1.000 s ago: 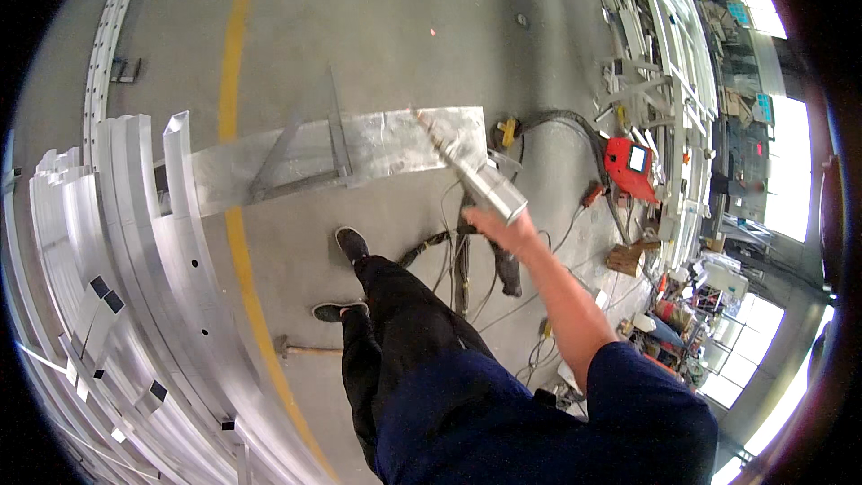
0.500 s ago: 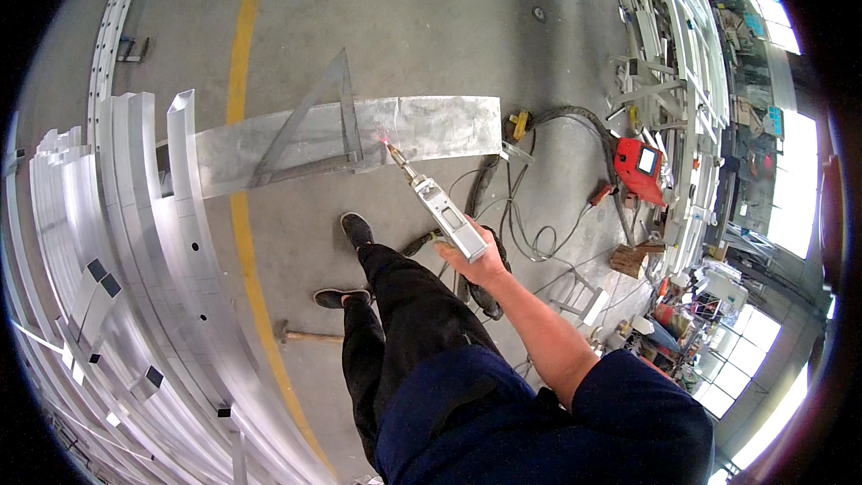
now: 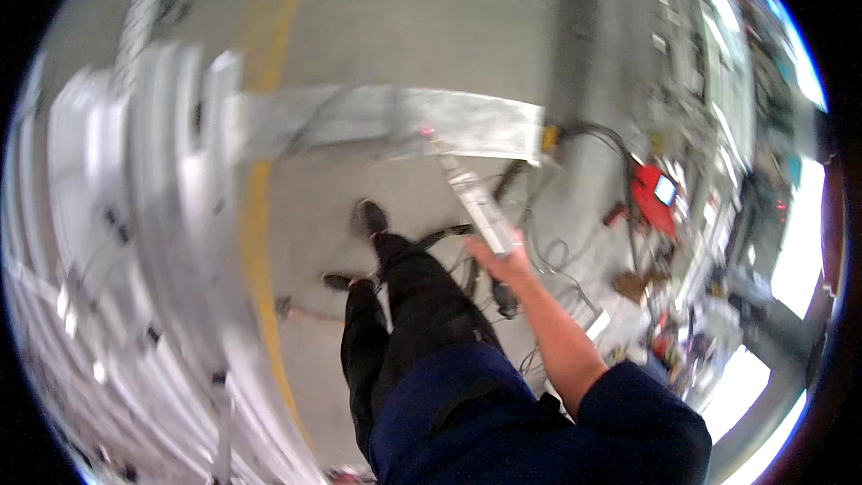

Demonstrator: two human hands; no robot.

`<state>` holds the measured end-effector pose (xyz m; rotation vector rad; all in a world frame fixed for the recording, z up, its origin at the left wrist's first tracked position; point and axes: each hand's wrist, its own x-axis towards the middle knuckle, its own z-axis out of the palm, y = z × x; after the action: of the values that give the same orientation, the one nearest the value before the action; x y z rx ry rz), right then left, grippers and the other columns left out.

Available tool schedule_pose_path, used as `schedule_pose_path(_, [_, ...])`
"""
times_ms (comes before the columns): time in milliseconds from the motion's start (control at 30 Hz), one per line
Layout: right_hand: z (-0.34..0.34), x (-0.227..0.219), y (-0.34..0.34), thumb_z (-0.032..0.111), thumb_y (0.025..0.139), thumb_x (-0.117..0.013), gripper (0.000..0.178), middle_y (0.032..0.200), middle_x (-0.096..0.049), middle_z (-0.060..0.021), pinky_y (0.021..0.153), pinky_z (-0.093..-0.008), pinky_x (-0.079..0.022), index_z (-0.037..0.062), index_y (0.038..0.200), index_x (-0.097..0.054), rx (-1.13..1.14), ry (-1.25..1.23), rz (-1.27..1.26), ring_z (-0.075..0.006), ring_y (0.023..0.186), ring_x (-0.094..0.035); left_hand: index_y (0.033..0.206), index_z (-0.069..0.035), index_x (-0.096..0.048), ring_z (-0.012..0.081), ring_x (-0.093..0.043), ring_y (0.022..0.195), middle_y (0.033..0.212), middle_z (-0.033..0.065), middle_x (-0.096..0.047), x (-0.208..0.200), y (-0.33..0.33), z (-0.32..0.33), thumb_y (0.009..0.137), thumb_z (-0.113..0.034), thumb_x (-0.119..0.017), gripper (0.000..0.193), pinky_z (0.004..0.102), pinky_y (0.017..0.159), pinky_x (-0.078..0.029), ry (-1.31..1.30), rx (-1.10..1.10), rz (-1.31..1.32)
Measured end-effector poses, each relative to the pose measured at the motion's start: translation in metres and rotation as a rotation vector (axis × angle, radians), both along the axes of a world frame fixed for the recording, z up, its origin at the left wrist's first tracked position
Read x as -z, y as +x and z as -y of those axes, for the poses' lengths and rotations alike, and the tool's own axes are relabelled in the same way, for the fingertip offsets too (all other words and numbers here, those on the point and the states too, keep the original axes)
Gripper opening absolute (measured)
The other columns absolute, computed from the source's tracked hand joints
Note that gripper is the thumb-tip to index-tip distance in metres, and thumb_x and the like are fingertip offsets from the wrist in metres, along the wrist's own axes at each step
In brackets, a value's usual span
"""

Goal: The person uses a handheld welding tool to join aluminum frame pieces in a workshop. They position the pieces, weld along seams, and reposition the frames repeatedly to complete multiple joints.

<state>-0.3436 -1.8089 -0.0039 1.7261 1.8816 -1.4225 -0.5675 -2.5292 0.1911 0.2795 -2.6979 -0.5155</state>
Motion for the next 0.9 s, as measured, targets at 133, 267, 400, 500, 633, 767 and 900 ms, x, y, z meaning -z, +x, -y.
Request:
schedule_pose_path(133, [0.008,-0.042,0.0,0.012,0.089,-0.07,0.015,0.086,-0.066,-0.0038,0.076,-0.0282,-0.052,0.0006,0.098,-0.069,0.179,-0.141,-0.051,-0.0164,0.08,-0.062,0.1,0.001,-0.059,0.0265,-0.064,0.088,0.091,0.0128,-0.064,0.013,-0.033,-0.06,0.086,-0.014,-0.057,0.02,0.0418,0.086,-0.05,0.758,-0.129,-0.134])
schedule_pose_path(267, [0.031,-0.079,-0.031,0.023,0.081,-0.08,0.036,0.08,-0.06,-0.0008,0.068,-0.0288,-0.05,-0.0005,0.102,-0.063,-0.36,0.04,-0.236,-0.0133,0.075,-0.057,0.094,-0.001,-0.057,0.027,-0.063,0.092,0.092,0.0143,-0.063,-0.003,-0.032,-0.081,0.082,-0.005,-0.053,0.013,0.0439,0.095,-0.049,0.843,-0.074,-0.317])
schedule_pose_path(400, [0.052,-0.133,-0.117,0.031,0.077,-0.082,0.054,0.089,-0.067,-0.008,0.068,-0.0331,-0.054,0.0033,0.115,-0.055,-0.915,-0.093,-0.253,-0.0176,0.076,-0.065,0.092,-0.004,-0.051,0.0269,-0.062,0.088,0.088,0.0146,-0.062,-0.007,-0.013,-0.124,0.082,0.0,-0.052,0.01,0.0442,0.091,-0.049,0.892,-0.106,-0.436])
schedule_pose_path(500, [0.089,-0.166,-0.185,0.034,0.078,-0.081,0.057,0.094,-0.068,-0.0145,0.072,-0.036,-0.055,0.0064,0.117,-0.051,-1.252,-0.183,-0.192,-0.0308,0.084,-0.07,0.092,-0.005,-0.049,0.0258,-0.061,0.085,0.087,0.0152,-0.062,-0.002,-0.007,-0.128,0.082,0.002,-0.051,0.012,0.0424,0.087,-0.049,0.884,-0.104,-0.495])
schedule_pose_path(633, [0.156,-0.212,-0.271,0.04,0.077,-0.082,0.063,0.096,-0.068,-0.0169,0.072,-0.037,-0.055,0.0062,0.117,-0.046,-1.54,-0.128,-0.182,-0.0326,0.089,-0.07,0.094,-0.005,-0.045,0.0234,-0.058,0.079,0.085,0.0153,-0.059,0.003,-0.022,-0.137,0.082,0.007,-0.051,0.018,0.0403,0.081,-0.049,0.925,-0.131,-0.625])
schedule_pose_path(767, [0.219,-0.249,-0.352,0.045,0.077,-0.082,0.069,0.096,-0.065,-0.0155,0.072,-0.037,-0.054,0.0065,0.121,-0.044,-1.725,-0.077,-0.375,-0.03,0.088,-0.067,0.092,-0.006,-0.043,0.0202,-0.055,0.075,0.08,0.0119,-0.055,0.006,-0.036,-0.144,0.083,0.007,-0.052,0.018,0.0365,0.076,-0.047,0.93,-0.188,-0.715])
schedule_pose_path(900, [0.279,-0.286,-0.422,0.049,0.076,-0.081,0.073,0.094,-0.065,-0.0154,0.071,-0.0375,-0.055,0.0053,0.121,-0.043,-1.876,-0.092,-0.471,-0.03,0.085,-0.068,0.092,-0.007,-0.045,0.0174,-0.053,0.072,0.079,0.0099,-0.054,0.007,-0.043,-0.138,0.085,0.005,-0.052,0.015,0.0339,0.071,-0.048,0.895,-0.234,-0.747])
